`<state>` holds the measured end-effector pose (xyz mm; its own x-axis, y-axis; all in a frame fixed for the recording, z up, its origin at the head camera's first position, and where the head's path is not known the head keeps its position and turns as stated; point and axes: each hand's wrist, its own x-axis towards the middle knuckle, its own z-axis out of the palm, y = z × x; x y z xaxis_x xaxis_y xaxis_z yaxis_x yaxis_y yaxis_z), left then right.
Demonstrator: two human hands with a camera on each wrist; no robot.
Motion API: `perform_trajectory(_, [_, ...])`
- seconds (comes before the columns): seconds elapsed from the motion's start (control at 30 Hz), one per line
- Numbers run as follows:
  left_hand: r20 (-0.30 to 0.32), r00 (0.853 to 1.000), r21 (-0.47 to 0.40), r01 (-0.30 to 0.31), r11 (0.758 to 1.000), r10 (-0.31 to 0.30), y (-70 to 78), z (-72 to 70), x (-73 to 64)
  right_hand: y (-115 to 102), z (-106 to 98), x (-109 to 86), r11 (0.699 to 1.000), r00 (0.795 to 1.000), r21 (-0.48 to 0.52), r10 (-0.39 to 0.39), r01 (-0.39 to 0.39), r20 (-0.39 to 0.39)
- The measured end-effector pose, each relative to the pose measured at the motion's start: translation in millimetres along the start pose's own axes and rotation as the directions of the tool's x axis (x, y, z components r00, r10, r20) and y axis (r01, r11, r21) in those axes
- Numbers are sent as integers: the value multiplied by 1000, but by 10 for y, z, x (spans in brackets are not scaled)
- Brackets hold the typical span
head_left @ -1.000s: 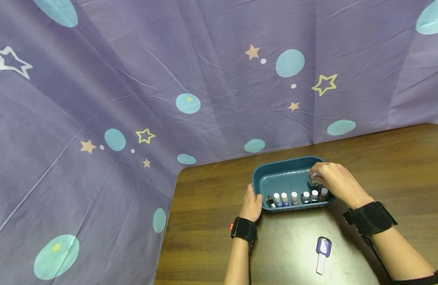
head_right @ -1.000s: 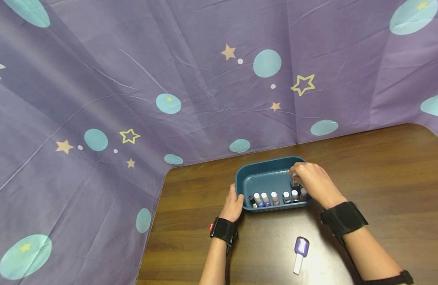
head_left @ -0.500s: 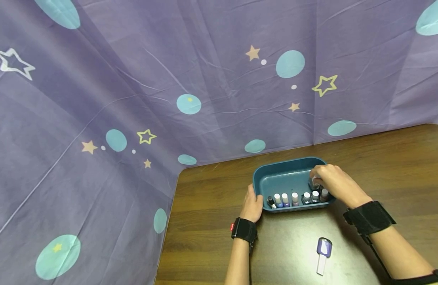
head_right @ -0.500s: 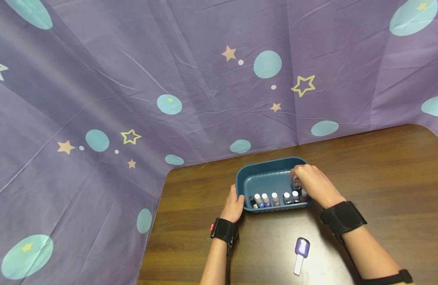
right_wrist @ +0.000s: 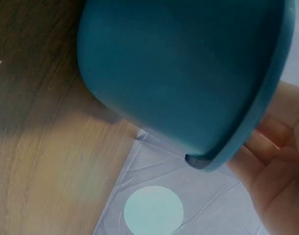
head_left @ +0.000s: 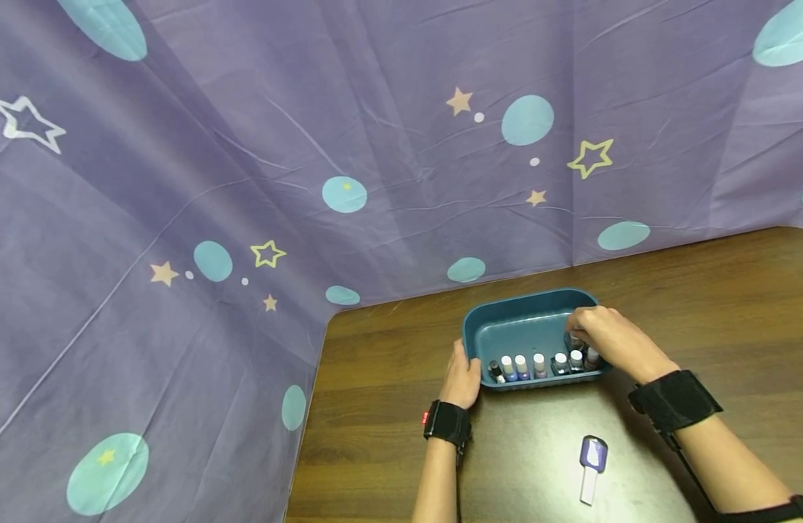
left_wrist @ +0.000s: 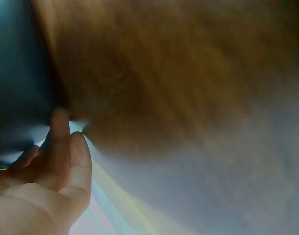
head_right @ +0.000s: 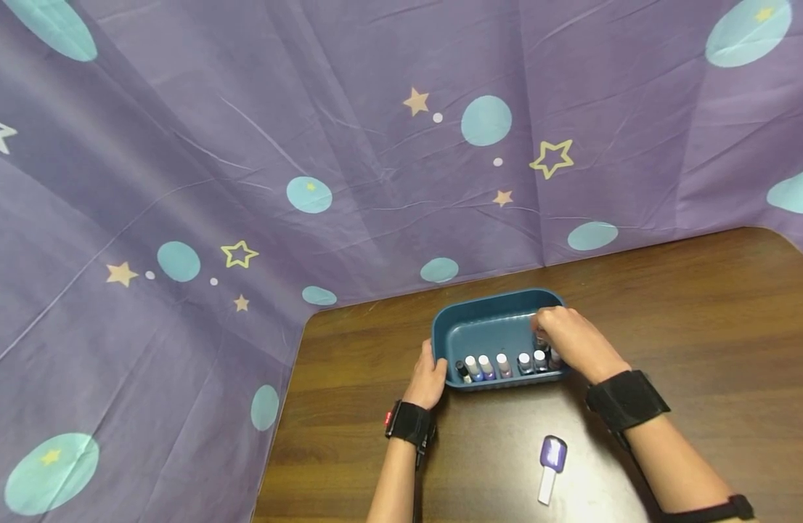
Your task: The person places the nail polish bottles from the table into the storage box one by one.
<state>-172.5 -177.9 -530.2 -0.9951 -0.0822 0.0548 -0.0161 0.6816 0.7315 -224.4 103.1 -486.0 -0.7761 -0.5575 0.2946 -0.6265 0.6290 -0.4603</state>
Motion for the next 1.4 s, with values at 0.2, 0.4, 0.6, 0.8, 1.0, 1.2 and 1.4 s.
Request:
perform_trajectory(0.2, [14,1000,-6,5,1000,-5,-11,8,-12,-21,-17,-35,999,999,-33,-31,30,-30])
perform_trajectory(0.4, [18,1000,-14,-3,1000,3,-6,-10,4,-102,-106,-71,994,992,-91,-74,65,-102])
perform_trajectory(0.6, [1,1000,-23,-14,1000,14,-21,15,22,-205,-179,-156,994,984,-88,-75,61,-163])
perform_trajectory(0.8, [10,1000,-26,-10,1000,10,-26,32,25,-328,-226,-275,996,977,-80,-65,49,-204])
perform_trajectory(1.0, [2,1000,-14,-17,1000,17,-11,13,56,-437,-220,-372,993,970,-97,-88,68,-224])
perform_trajectory(1.2, [1,1000,-9,-26,1000,26,-4,1,54,-504,-181,-503,988,963,-111,-132,108,-236])
perform_trajectory(1.4, [-3,1000,-8,-24,1000,24,-19,29,37,-529,-102,-659,982,961,-126,-165,139,-222])
